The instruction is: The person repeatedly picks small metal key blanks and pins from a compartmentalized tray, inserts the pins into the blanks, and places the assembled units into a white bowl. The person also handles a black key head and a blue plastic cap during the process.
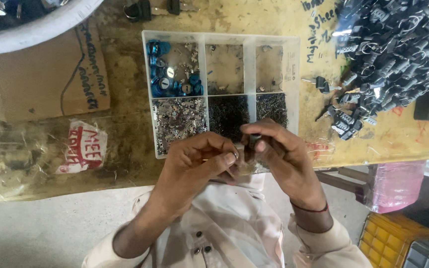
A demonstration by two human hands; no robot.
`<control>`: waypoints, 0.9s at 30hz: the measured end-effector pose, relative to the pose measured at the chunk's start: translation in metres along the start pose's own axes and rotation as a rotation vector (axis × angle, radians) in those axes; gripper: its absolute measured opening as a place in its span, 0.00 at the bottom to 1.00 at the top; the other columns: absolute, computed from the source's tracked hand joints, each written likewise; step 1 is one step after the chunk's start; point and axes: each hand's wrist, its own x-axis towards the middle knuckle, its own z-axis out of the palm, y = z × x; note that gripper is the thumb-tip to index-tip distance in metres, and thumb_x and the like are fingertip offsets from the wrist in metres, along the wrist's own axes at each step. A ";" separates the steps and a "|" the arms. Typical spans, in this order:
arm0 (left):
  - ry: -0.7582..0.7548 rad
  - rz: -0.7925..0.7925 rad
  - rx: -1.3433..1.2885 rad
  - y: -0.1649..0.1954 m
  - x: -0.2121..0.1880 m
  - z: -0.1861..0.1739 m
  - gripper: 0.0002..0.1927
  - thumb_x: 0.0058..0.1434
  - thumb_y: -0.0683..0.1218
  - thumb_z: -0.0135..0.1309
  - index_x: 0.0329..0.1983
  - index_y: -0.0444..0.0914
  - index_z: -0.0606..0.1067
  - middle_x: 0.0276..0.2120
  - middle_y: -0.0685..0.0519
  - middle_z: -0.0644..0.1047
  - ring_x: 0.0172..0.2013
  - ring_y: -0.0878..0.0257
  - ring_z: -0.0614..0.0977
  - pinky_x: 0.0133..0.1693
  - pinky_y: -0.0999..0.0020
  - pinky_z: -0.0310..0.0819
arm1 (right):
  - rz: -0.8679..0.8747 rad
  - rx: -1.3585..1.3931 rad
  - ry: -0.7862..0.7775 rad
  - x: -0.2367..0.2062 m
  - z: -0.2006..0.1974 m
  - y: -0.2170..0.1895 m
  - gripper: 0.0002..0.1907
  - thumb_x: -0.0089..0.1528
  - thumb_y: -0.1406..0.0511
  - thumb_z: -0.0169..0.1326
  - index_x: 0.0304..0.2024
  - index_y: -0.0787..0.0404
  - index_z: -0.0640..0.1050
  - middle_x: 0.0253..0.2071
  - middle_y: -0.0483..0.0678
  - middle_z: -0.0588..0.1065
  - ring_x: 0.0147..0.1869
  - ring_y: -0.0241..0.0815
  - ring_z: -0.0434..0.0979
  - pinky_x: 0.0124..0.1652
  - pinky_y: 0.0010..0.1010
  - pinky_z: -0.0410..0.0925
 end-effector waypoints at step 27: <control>0.170 0.197 0.518 0.016 -0.012 0.024 0.02 0.65 0.37 0.58 0.39 0.33 0.77 0.33 0.51 0.81 0.26 0.70 0.82 0.25 0.78 0.80 | -0.803 -0.986 0.019 -0.001 0.009 -0.027 0.18 0.55 0.74 0.70 0.48 0.66 0.84 0.43 0.49 0.75 0.43 0.43 0.80 0.38 0.32 0.72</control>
